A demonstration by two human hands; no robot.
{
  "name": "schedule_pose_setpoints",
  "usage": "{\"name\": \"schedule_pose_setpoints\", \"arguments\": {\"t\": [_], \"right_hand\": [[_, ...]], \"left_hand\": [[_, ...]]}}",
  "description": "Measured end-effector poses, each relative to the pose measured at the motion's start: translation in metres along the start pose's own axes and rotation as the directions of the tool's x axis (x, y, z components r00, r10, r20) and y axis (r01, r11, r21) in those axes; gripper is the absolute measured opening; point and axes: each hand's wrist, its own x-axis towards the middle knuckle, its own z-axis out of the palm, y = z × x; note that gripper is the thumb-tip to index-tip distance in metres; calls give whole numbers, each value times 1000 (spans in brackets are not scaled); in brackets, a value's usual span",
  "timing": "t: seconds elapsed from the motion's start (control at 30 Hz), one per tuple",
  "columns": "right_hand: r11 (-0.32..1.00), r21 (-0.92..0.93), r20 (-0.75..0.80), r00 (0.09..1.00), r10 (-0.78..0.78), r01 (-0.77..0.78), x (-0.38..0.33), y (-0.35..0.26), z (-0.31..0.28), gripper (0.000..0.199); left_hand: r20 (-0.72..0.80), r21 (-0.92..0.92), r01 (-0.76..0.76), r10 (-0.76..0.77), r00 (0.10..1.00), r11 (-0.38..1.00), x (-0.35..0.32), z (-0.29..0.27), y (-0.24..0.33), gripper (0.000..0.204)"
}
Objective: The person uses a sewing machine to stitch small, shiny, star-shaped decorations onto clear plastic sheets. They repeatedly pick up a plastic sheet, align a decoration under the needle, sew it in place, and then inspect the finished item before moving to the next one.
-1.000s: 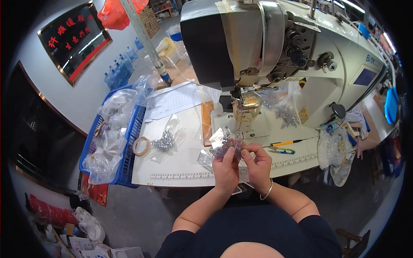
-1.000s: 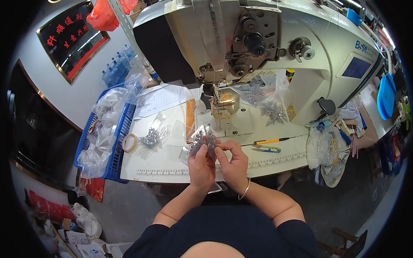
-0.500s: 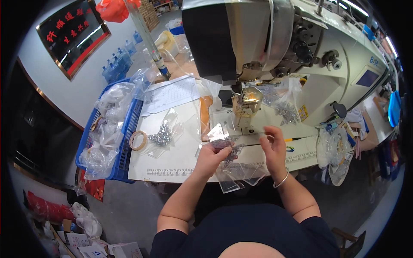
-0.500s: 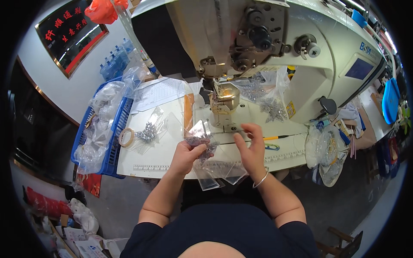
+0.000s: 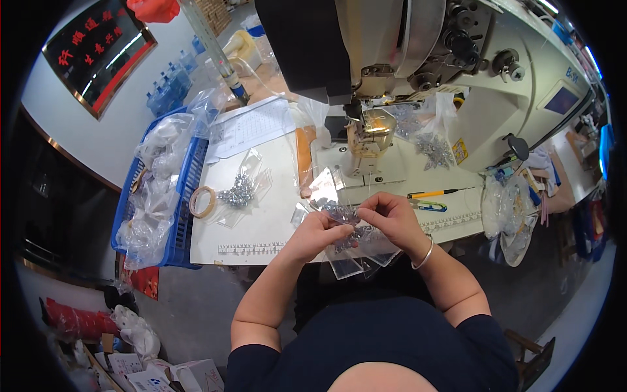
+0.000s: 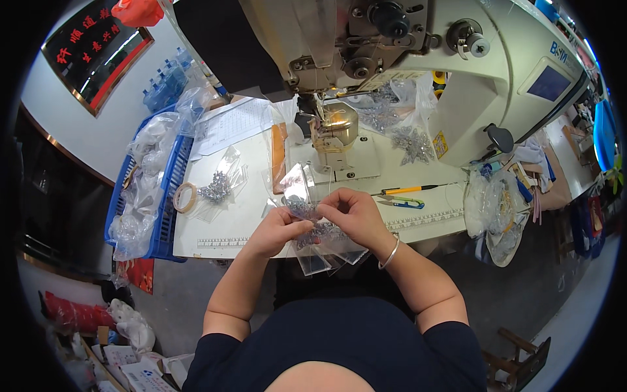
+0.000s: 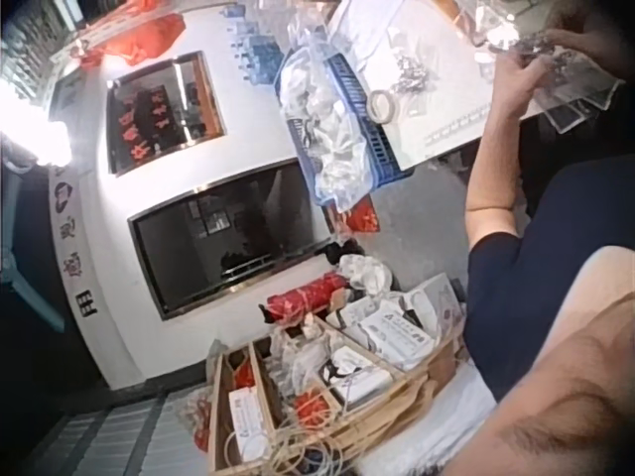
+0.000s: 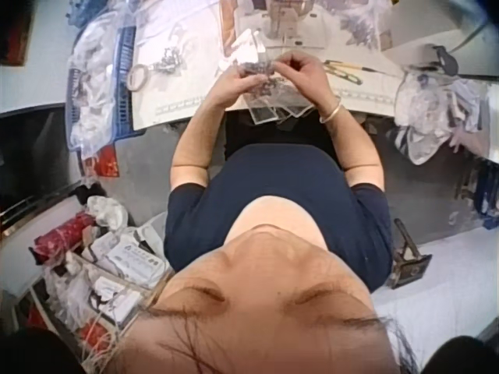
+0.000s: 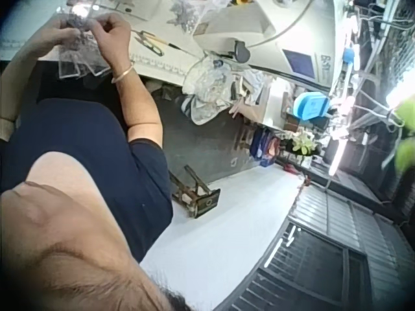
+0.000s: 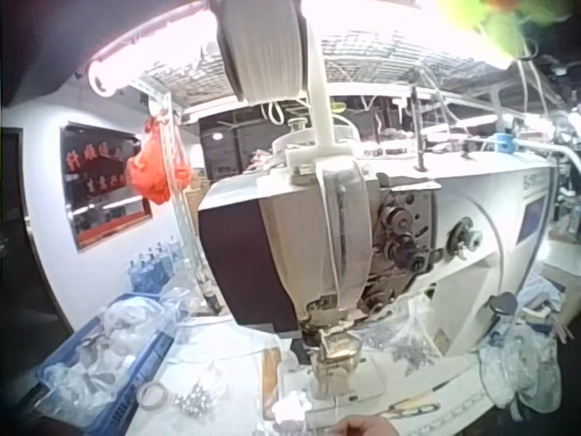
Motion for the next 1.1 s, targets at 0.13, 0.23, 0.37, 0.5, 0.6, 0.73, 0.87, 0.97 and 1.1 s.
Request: {"name": "schedule_pose_setpoints", "arguments": {"t": [0.13,0.23,0.37,0.5,0.6,0.73,0.87,0.97,1.1], "right_hand": [[982,-186,-56,998,-38,27,3,-2,-1,14],[988,-153,-35,999,-26,20,5,-1,-4,11],[995,-100,-18,999,-26,24,5,2,-3,10],[995,-91,-33,998,-47,44,5,3,-1,15],[993,-109,-29,999,-39,36,5,3,-1,15],[993,-114,-28,999,-30,27,4,2,-1,14],[993,-110,-30,999,-40,37,3,2,0,14],[995,-93,-30,998,-48,45,3,6,0,13],[992,-102,-31,996,-78,74,2,7,1,13]], "left_hand": [[56,-78,26,-22,998,997,0,-4,0,30],[77,-98,39,-32,997,994,-2,-4,3,31],[78,-82,45,-39,996,996,-4,-7,0,30],[78,-97,38,-31,996,995,-6,-5,3,30],[79,-97,38,-31,996,995,-6,-5,3,30],[72,-76,34,-28,997,997,-7,-4,2,30],[62,-75,19,-14,998,997,-8,-2,3,29],[38,-60,30,-27,999,998,-7,-2,1,27],[1,-24,7,-7,1000,1000,-5,-1,-3,31]]}}
